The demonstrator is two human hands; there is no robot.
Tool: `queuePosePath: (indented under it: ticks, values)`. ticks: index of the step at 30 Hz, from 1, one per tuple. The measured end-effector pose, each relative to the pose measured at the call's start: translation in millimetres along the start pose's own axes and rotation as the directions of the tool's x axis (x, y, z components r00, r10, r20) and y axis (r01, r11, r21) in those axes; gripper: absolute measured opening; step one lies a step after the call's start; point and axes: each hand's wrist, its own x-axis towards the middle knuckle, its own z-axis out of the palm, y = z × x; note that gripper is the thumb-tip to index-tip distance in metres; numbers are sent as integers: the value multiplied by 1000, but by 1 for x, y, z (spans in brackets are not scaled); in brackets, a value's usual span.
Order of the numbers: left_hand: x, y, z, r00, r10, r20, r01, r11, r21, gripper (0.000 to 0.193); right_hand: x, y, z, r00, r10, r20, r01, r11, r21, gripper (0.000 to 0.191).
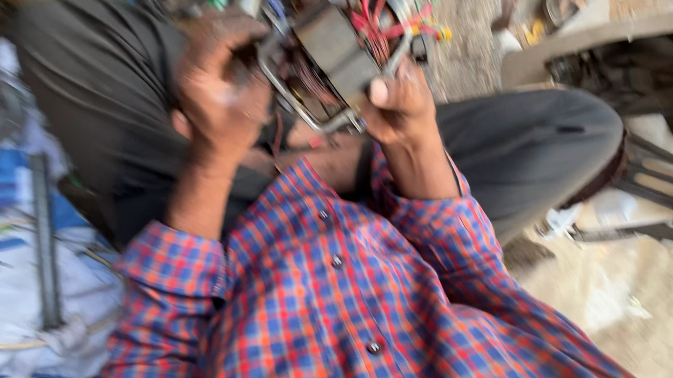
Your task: The person sits on the ground holding a starter motor and uses a screwdriver to unscrew and work on its housing. They turn the motor over, manipulate its red and green wires and terminals by hand, and continue loosening and refitting screws on the assembly.
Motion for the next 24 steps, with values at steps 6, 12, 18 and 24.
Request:
queuePosePath:
  ticks: [6, 12, 18, 24]
  values:
    - [11, 1, 0, 996, 86, -19, -82, 981, 174, 15, 7, -1, 5, 999, 7, -47, -11, 997, -79, 87]
    - [9, 10, 0, 1000, -8, 28, 6, 998, 61, 16, 6, -14, 40, 992, 130, 9, -130, 989, 75, 79]
    - [7, 9, -2, 998, -40, 44, 38, 999, 35, 18, 8, -18, 52, 987, 153, 45, -156, 984, 90, 83]
    - [8, 13, -3, 998, -3, 57, -5, 990, 139, 14, 8, -15, 47, 988, 143, 51, -148, 984, 97, 81]
